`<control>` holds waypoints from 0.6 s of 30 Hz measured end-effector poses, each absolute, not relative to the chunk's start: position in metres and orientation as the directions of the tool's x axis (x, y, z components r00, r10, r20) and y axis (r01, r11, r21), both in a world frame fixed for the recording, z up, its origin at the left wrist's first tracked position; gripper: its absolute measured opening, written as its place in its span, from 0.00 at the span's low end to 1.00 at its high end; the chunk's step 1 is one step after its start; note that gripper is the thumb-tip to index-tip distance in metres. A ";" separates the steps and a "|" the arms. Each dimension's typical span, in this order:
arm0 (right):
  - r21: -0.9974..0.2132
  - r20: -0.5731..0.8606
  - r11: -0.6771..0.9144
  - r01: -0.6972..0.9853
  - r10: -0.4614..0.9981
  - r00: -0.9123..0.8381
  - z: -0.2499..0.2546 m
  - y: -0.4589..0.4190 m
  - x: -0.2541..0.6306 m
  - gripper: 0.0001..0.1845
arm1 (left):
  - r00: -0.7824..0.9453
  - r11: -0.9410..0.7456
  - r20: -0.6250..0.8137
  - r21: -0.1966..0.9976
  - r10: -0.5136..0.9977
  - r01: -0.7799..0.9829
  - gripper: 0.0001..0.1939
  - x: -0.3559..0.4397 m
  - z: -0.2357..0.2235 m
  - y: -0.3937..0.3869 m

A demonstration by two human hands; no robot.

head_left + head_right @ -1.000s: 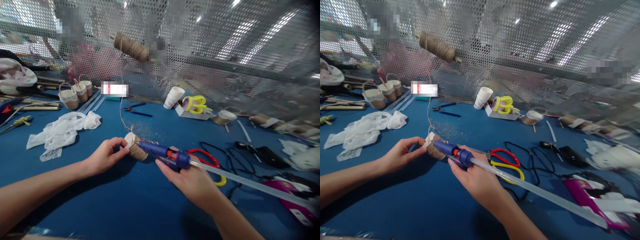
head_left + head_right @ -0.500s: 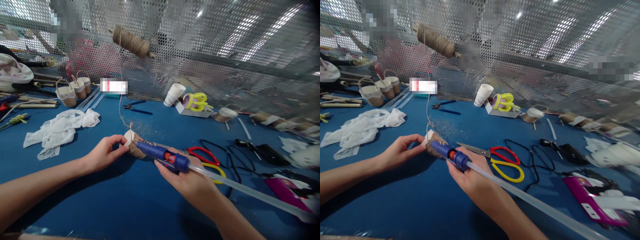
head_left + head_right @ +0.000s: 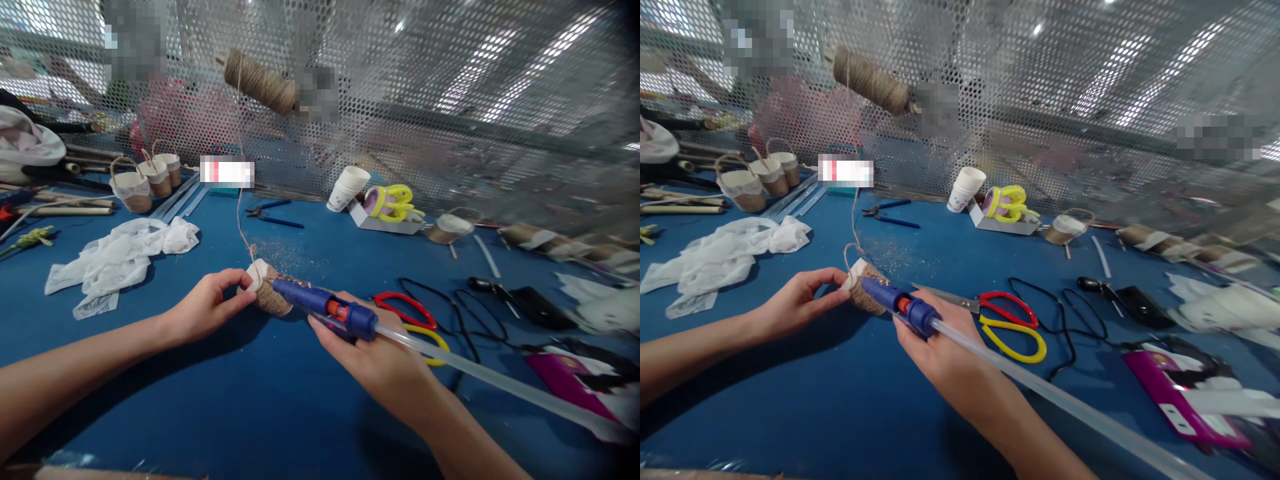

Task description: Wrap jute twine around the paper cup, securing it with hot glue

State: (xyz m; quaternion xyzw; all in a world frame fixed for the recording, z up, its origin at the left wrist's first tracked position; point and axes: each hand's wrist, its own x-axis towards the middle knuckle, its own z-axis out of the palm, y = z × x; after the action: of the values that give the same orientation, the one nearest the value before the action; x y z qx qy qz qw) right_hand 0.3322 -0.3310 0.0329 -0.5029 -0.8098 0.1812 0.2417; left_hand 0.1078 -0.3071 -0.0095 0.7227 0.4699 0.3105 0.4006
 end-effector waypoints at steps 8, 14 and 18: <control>-0.500 0.223 0.454 0.737 0.890 -0.397 0.033 -0.331 0.335 0.05 | 0.378 -0.255 0.072 0.851 0.923 0.459 0.11 0.105 -0.010 -0.308; -0.508 0.240 0.463 0.727 0.886 -0.396 0.038 -0.329 0.332 0.07 | 0.382 -0.277 0.093 0.844 0.919 0.460 0.10 0.104 -0.012 -0.308; -0.463 0.262 0.459 0.758 0.888 -0.377 0.041 -0.325 0.332 0.07 | 0.391 -0.287 0.102 0.845 0.915 0.452 0.10 0.103 -0.014 -0.306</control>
State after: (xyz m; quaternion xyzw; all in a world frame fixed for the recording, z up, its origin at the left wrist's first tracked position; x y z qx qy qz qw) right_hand 0.3321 -0.3248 0.0408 -0.5026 -0.8190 0.1339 0.2424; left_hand 0.1034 -0.3064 -0.0140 0.7422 0.4604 0.3044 0.3801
